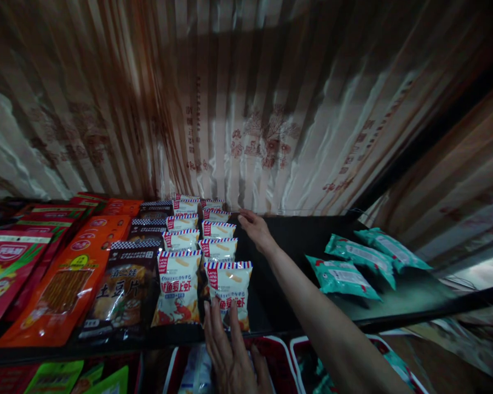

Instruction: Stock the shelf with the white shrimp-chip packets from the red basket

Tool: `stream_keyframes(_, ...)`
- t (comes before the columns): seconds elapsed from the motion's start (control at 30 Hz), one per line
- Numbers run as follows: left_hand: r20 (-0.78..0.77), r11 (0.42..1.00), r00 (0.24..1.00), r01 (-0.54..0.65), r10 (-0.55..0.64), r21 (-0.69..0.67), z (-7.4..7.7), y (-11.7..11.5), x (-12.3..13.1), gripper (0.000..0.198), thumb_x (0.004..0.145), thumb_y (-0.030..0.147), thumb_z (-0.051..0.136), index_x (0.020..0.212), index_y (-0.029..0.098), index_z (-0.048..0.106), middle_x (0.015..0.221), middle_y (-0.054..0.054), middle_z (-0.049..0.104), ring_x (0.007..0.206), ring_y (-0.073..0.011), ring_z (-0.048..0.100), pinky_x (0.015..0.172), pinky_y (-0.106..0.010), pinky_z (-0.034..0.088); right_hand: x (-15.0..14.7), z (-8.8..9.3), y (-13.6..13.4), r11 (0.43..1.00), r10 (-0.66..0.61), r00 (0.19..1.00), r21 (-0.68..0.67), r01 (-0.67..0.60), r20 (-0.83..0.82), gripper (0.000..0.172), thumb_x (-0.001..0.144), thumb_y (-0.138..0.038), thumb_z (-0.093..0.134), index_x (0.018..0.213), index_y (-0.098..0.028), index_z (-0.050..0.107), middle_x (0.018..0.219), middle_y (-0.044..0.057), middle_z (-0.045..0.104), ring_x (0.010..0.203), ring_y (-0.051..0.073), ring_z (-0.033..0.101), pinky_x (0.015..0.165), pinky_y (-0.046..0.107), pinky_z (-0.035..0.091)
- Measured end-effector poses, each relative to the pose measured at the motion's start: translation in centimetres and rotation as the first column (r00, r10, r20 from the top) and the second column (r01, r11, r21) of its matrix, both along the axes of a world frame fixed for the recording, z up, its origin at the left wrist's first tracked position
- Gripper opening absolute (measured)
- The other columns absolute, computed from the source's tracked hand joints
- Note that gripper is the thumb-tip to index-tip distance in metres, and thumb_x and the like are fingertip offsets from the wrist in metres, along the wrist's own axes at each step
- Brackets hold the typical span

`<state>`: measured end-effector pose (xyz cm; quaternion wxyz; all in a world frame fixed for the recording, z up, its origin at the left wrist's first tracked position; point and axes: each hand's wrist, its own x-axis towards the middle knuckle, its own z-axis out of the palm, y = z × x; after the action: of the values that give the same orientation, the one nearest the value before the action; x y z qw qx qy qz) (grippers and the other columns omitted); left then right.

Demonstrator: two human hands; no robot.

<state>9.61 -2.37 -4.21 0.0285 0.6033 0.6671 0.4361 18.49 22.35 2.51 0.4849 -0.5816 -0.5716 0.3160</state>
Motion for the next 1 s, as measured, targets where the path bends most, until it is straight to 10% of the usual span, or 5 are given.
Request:
stream_keyframes(0.27,-0.001,0.998,0.999,0.041,-0.041,-0.05,-0.3,-0.2,-0.8,0.089,0.07,0.015,0.056,0.148,0.027,0.013,0.157,-0.009,0.007,0.139,-0.0398,0.017,0.106,-0.056,0.03,-2.0,-1.2,5.7,0.994,0.029,0.996,-0.105,-0.02,0.082,0.021,0.073,-0.029,0.066,0.092,-0.021,0.071,0.083,0.004,0.072,0.08,0.019,0.066,0.072,0.031,0.05)
stream_keyframes(1.0,-0.017,0.999,0.999,0.026,-0.027,-0.04,-0.4,0.0,-1.0,0.091,0.071,0.017,0.056,0.148,0.028,0.009,0.157,-0.008,0.009,0.138,-0.0395,0.022,0.104,-0.055,0.035,-3.6,0.0,8.0,0.995,0.053,0.996,-0.092,-0.046,0.077,0.016,0.067,-0.013,0.063,0.078,-0.018,0.074,0.066,0.002,0.07,0.063,0.017,0.064,0.061,0.027,0.048)
